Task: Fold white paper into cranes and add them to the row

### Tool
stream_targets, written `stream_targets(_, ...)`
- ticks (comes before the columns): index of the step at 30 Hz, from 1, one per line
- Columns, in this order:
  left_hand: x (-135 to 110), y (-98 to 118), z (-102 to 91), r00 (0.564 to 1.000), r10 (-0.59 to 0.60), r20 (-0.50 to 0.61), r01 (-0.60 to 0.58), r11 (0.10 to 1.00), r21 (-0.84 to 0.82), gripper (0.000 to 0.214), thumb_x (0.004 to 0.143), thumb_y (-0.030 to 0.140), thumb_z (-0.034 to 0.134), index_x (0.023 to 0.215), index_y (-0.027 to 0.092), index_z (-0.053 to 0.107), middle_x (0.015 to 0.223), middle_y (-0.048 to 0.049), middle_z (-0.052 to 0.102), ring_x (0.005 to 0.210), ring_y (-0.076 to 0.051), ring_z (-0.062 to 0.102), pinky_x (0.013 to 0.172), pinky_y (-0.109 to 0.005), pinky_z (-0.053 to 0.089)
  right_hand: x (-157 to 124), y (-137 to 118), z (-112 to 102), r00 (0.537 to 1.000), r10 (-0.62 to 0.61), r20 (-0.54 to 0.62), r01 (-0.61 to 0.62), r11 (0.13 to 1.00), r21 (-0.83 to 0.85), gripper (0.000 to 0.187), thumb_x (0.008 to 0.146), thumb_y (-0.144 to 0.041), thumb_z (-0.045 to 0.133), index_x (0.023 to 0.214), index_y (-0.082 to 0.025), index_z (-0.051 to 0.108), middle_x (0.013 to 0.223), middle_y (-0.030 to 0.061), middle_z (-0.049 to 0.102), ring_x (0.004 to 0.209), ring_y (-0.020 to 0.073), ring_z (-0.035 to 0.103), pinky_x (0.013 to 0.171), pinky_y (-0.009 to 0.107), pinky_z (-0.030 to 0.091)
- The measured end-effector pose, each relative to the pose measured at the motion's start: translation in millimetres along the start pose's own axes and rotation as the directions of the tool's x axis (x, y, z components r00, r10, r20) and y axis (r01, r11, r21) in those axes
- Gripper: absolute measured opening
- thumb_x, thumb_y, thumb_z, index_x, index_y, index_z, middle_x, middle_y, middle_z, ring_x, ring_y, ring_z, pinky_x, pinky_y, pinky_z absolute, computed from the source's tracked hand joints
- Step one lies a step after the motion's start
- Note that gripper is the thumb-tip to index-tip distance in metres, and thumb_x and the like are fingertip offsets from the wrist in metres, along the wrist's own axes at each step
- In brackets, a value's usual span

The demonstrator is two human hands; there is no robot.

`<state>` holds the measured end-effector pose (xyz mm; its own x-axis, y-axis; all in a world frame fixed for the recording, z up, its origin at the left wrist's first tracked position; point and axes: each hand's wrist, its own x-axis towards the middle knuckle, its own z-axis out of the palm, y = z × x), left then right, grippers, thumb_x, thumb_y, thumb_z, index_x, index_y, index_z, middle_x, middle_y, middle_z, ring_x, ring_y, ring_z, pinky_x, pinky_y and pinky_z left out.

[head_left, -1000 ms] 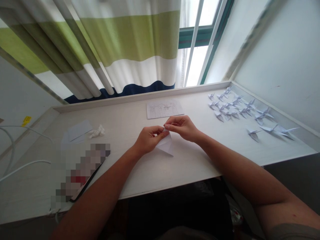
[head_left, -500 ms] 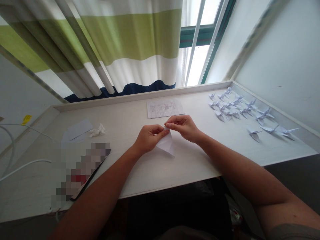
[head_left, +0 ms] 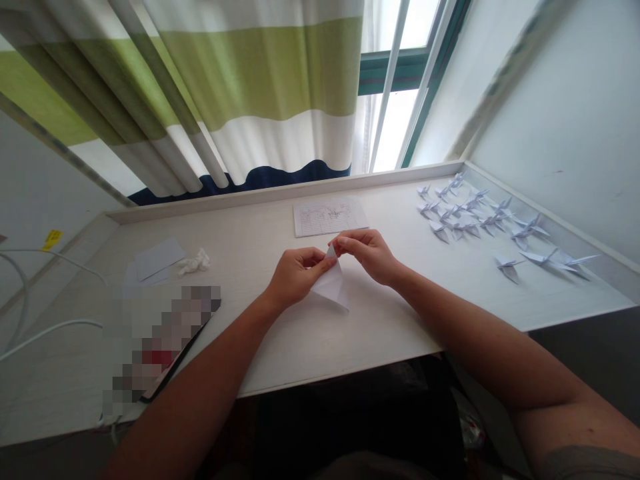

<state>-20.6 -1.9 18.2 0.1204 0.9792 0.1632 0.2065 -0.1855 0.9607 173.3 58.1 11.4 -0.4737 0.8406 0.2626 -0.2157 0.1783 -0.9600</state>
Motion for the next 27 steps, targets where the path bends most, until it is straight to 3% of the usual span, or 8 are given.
stream_targets(9, -0.3, 0.8, -0.3, 0.999, -0.004, 0.032, 0.003, 1.0, 0.021, 0.036, 0.085, 0.053, 0.084, 0.08, 0.017, 0.083, 0.071, -0.0039, 0.076, 0.061, -0.013, 0.06, 0.055, -0.024, 0.044, -2.7, -2.8, 1.7, 1.0, -0.022, 0.005, 0.023, 0.993, -0.113, 0.032, 0.082, -0.048, 0.088, 0.076, -0.018, 0.079, 0.074, 0.0029, 0.074, 0.071, 0.0155, 0.063, 0.067, 0.03, 0.05)
stream_targets(13, 0.3, 0.1, 0.0, 0.987, -0.103, 0.127, 0.107, 0.994, -0.031, 0.038, 0.084, 0.054, 0.084, 0.086, 0.016, 0.082, 0.075, -0.0054, 0.077, 0.063, -0.015, 0.065, 0.053, -0.024, 0.05, -1.9, -1.1, 1.0, 0.997, -0.051, -0.062, 0.041, 0.989, -0.143, 0.037, 0.083, -0.054, 0.086, 0.075, -0.019, 0.077, 0.074, 0.0036, 0.074, 0.071, 0.0161, 0.063, 0.067, 0.031, 0.052)
stream_targets(16, 1.0, -1.4, 0.7, 0.981, -0.134, 0.139, 0.145, 0.987, -0.071, 0.039, 0.083, 0.054, 0.084, 0.086, 0.016, 0.08, 0.074, -0.0049, 0.075, 0.062, -0.014, 0.065, 0.051, -0.023, 0.053, -0.2, 0.1, 0.5, 0.995, -0.037, -0.097, 0.025, 0.992, -0.12, 0.041, 0.081, -0.058, 0.087, 0.076, -0.019, 0.076, 0.077, 0.0044, 0.075, 0.073, 0.0172, 0.065, 0.071, 0.032, 0.055)
stream_targets(22, 2.5, -5.2, 1.9, 0.987, -0.12, 0.102, 0.129, 0.988, -0.088, 0.041, 0.083, 0.056, 0.084, 0.085, 0.015, 0.077, 0.07, -0.0026, 0.07, 0.058, -0.013, 0.062, 0.048, -0.022, 0.054, 1.2, 1.5, 0.7, 1.0, 0.0, -0.013, -0.002, 0.98, -0.199, 0.05, 0.085, -0.064, 0.079, 0.07, -0.017, 0.071, 0.068, 0.003, 0.069, 0.066, 0.0149, 0.059, 0.064, 0.03, 0.05)
stream_targets(27, 4.1, -6.0, 2.4, 0.986, -0.122, 0.112, 0.137, 0.98, -0.141, 0.044, 0.082, 0.058, 0.085, 0.089, 0.015, 0.073, 0.073, -0.0039, 0.073, 0.057, -0.014, 0.065, 0.044, -0.023, 0.052, 0.2, -0.6, 1.8, 0.997, -0.079, -0.011, 0.073, 0.967, -0.245, 0.05, 0.089, -0.063, 0.076, 0.069, -0.017, 0.068, 0.066, 0.0018, 0.065, 0.064, 0.0139, 0.055, 0.061, 0.029, 0.045)
